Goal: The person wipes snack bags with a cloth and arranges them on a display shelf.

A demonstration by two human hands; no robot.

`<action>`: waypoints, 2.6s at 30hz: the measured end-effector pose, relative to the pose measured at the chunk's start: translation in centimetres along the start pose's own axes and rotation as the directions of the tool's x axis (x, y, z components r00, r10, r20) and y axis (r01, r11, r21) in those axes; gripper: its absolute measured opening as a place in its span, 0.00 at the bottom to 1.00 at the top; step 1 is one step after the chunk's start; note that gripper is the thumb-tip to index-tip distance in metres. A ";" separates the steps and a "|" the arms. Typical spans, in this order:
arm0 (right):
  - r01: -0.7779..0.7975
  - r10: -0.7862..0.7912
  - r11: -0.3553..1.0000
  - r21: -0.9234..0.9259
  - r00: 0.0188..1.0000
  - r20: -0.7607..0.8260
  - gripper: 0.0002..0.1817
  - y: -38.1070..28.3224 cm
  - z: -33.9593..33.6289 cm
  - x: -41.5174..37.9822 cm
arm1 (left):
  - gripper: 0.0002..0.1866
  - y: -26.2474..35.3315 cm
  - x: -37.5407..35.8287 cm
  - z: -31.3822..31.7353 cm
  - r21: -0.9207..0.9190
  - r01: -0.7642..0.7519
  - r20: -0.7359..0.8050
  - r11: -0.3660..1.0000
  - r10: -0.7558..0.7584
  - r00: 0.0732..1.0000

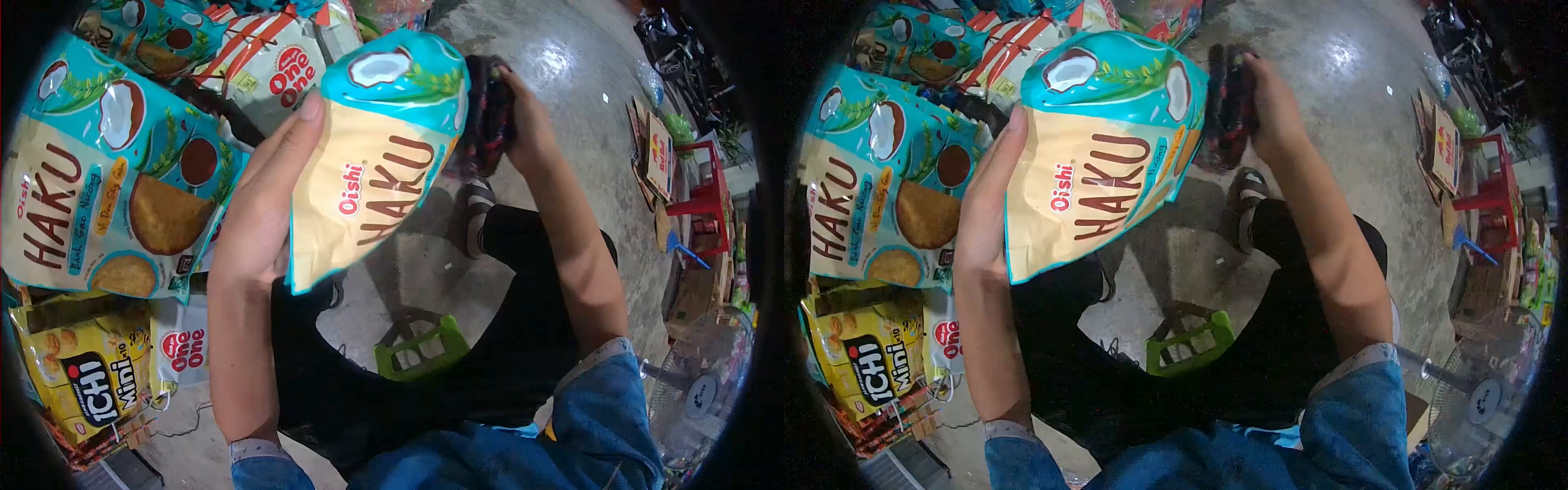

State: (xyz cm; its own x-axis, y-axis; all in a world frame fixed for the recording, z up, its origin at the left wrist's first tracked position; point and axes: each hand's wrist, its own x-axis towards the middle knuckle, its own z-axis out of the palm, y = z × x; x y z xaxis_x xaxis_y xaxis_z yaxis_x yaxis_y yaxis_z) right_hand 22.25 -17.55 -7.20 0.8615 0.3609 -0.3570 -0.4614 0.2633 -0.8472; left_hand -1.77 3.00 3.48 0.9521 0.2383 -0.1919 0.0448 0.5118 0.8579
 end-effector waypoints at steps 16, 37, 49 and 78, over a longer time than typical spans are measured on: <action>0.692 -0.191 0.467 -0.551 0.687 0.701 0.12 -1.5 4.7 -10.2 | 0.15 -1.2 2.2 -2.2 0.880 -0.419 0.343 0.225 0.311 0.886; 0.935 -0.405 0.076 -0.347 0.347 0.846 0.18 3.2 7.0 -12.5 | 0.29 -4.1 3.9 -1.3 0.034 -0.047 -0.117 0.998 0.050 0.992; 0.891 -0.856 0.374 -0.258 0.439 0.273 0.26 -1.1 12.8 -10.0 | 0.23 -2.0 3.3 0.4 -0.287 0.113 0.076 0.951 -0.094 0.993; 0.931 -0.495 -0.331 -0.152 -0.034 0.868 0.28 1.5 10.0 -6.7 | 0.23 -0.8 2.6 -1.7 -0.284 0.113 0.008 0.952 -0.115 0.993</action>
State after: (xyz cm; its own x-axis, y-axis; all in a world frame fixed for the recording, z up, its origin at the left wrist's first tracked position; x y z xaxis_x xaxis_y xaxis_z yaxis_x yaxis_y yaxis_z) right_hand 13.69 -10.61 -2.18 0.0151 0.6336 0.7735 0.9874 0.1126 -0.1115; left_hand 0.14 4.66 1.47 0.9429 0.1712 -0.2858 0.0642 0.7485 0.6601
